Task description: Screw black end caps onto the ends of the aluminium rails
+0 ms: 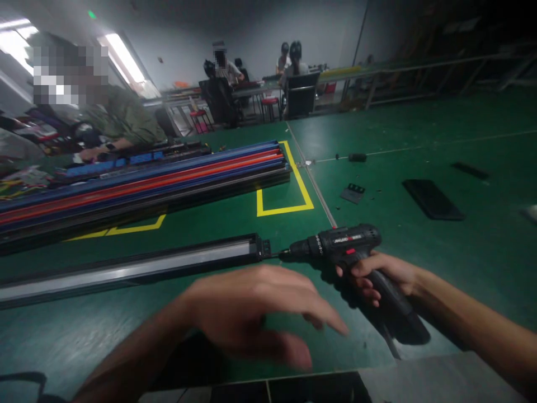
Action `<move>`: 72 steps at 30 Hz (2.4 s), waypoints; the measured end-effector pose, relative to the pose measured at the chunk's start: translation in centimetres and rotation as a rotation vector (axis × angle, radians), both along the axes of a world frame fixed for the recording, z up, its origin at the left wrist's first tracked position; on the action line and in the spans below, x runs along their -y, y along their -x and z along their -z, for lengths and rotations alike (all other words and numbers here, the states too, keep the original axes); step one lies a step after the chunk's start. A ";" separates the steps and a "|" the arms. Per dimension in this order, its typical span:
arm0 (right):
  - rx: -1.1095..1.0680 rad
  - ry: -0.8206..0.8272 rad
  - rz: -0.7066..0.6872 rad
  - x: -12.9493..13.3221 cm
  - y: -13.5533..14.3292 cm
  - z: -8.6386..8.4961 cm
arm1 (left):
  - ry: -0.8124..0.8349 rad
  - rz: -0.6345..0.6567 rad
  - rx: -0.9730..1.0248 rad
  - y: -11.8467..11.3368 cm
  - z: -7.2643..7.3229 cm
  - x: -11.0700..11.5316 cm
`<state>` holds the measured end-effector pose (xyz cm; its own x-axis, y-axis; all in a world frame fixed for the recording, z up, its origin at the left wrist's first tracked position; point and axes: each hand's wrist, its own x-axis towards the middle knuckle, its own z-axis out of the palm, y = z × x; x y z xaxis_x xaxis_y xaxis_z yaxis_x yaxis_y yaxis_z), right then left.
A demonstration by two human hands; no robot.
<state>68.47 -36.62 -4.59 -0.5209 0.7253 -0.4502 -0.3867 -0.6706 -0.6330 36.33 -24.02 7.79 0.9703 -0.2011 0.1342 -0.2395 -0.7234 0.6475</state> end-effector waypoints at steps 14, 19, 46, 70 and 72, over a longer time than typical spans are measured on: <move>-0.073 0.004 -0.010 -0.4 -0.7 0.1 | 0.210 -0.383 -0.238 1.4 8.9 -13.6; -0.097 -0.006 -0.034 -0.7 -0.9 0.4 | 0.263 -0.374 -0.241 1.2 9.1 -13.7; -0.057 -0.013 -0.112 -3.1 -2.0 -1.2 | 0.221 -0.403 -0.298 1.0 8.9 -13.5; -0.105 0.002 -0.079 -2.2 -2.1 -0.2 | 0.247 -0.421 -0.273 1.1 8.9 -13.3; -0.109 -0.005 -0.081 -2.2 -2.0 -0.2 | 0.241 -0.420 -0.278 1.1 8.9 -13.4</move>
